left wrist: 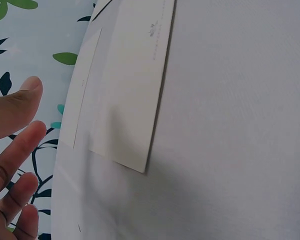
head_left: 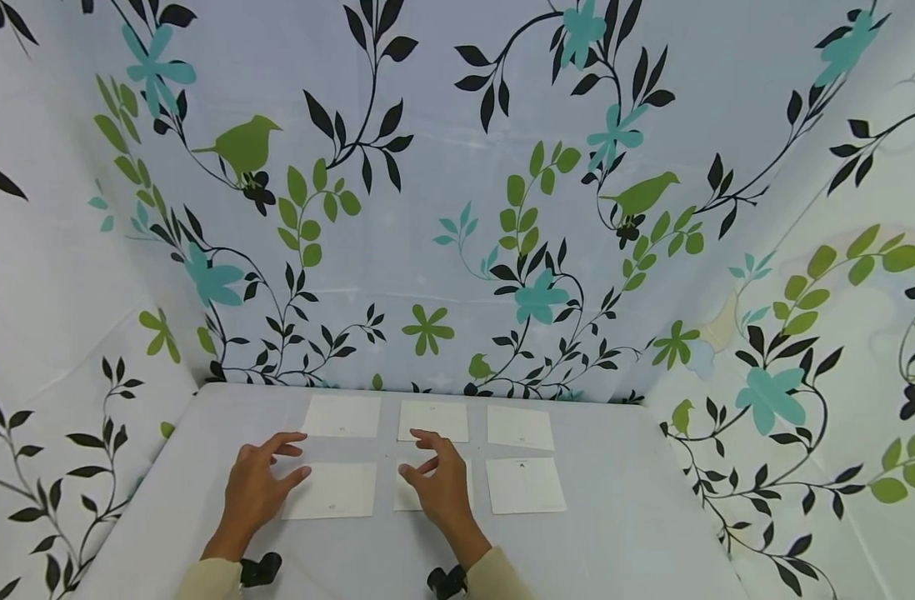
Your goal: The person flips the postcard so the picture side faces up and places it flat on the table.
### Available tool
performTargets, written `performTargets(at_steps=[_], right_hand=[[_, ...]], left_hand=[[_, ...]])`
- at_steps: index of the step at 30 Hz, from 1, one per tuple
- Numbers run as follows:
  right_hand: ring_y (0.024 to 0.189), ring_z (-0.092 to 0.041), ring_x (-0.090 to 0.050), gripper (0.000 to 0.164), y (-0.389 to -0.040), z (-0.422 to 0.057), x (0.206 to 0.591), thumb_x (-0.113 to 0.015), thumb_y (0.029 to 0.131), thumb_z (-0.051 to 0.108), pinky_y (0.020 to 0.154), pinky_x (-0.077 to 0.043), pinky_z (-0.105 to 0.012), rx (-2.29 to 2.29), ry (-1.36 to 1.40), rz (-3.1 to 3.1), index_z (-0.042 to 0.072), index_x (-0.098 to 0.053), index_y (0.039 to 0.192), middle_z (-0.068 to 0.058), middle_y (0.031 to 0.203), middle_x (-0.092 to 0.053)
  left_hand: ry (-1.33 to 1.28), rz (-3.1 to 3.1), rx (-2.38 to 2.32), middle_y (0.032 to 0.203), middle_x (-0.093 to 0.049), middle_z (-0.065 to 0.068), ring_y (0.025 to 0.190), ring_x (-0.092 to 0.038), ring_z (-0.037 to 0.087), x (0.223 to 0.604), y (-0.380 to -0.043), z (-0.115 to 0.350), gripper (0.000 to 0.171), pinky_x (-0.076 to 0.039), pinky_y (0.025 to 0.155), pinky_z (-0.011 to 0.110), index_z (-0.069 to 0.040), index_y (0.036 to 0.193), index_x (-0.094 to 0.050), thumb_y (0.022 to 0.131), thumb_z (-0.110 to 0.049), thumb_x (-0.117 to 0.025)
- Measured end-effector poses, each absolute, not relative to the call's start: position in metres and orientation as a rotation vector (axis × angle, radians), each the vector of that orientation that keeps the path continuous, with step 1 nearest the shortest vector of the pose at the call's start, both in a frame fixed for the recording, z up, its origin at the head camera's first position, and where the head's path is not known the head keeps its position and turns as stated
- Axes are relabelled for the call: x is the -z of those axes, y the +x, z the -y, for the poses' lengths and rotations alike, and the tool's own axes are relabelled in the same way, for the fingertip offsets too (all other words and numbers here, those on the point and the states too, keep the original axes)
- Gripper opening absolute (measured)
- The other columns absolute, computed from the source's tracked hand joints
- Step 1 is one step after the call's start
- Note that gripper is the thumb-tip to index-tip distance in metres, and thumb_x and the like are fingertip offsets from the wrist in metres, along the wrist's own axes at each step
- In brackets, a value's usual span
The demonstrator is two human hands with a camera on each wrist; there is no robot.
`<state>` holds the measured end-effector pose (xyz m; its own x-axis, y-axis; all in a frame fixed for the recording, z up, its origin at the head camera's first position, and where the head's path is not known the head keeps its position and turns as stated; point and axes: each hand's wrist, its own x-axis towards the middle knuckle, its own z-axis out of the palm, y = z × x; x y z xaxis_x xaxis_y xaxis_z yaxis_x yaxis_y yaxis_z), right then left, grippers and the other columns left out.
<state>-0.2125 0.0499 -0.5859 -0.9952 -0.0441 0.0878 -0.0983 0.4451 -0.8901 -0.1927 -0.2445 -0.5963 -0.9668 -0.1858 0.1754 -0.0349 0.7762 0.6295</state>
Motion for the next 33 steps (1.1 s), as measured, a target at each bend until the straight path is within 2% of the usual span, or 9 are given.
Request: performTargets(at_steps=[4,11,14,21,26,33], right_hand=[[0.083,-0.004,-0.060,0.059,-0.211,-0.041,0.594,-0.088,0.088,0.019,0.066,-0.052,-0.022,-1.636,0.105,2.647,0.040,-0.066,0.138,-0.003,0.131,-0.070],[0.076,-0.004,-0.059,0.055,-0.210,-0.028,0.608,-0.089,0.085,0.013,0.062,-0.051,-0.021,-1.680,0.075,2.645,0.031,-0.071,0.133,0.000,0.123,-0.074],[0.072,-0.003,-0.058,0.052,-0.208,-0.022,0.613,-0.090,0.083,0.009,0.061,-0.050,-0.021,-1.700,0.077,2.640,0.025,-0.073,0.131,0.000,0.120,-0.076],[0.068,-0.001,-0.057,0.050,-0.203,-0.009,0.619,-0.090,0.080,0.002,0.061,-0.048,-0.020,-1.674,0.102,2.643,0.019,-0.076,0.125,-0.004,0.117,-0.079],[0.063,-0.001,-0.056,0.049,-0.200,-0.001,0.623,-0.090,0.079,0.002,0.059,-0.047,-0.021,-1.624,0.044,2.696,0.020,-0.078,0.123,-0.001,0.117,-0.081],[0.055,-0.005,-0.052,0.050,-0.197,0.009,0.630,-0.092,0.076,0.006,0.073,-0.046,-0.025,-1.586,0.014,2.759,0.026,-0.079,0.121,0.000,0.121,-0.081]], left_hand=[[0.181,2.746,0.961,0.115,-0.080,0.010,0.102,-0.055,0.030,0.602,-0.189,0.249,0.061,-0.041,0.079,0.041,-0.018,0.136,-0.068,0.081,-0.015,-0.092],[0.168,2.739,0.958,0.113,-0.081,0.010,0.097,-0.054,0.028,0.610,-0.183,0.256,0.060,-0.039,0.076,0.038,-0.016,0.130,-0.072,0.075,-0.010,-0.095],[0.169,2.760,0.964,0.115,-0.081,0.010,0.098,-0.054,0.028,0.614,-0.181,0.259,0.060,-0.039,0.077,0.038,-0.016,0.130,-0.072,0.075,-0.010,-0.095],[0.208,2.794,0.998,0.116,-0.081,0.009,0.100,-0.053,0.027,0.622,-0.180,0.262,0.059,-0.038,0.080,0.039,-0.016,0.130,-0.072,0.076,-0.010,-0.094],[0.245,2.795,1.011,0.117,-0.080,0.009,0.101,-0.052,0.028,0.625,-0.180,0.259,0.059,-0.038,0.082,0.040,-0.016,0.130,-0.072,0.076,-0.008,-0.094],[0.242,2.761,1.021,0.118,-0.080,0.008,0.099,-0.051,0.025,0.630,-0.180,0.256,0.058,-0.037,0.079,0.038,-0.017,0.128,-0.074,0.075,-0.005,-0.093]])
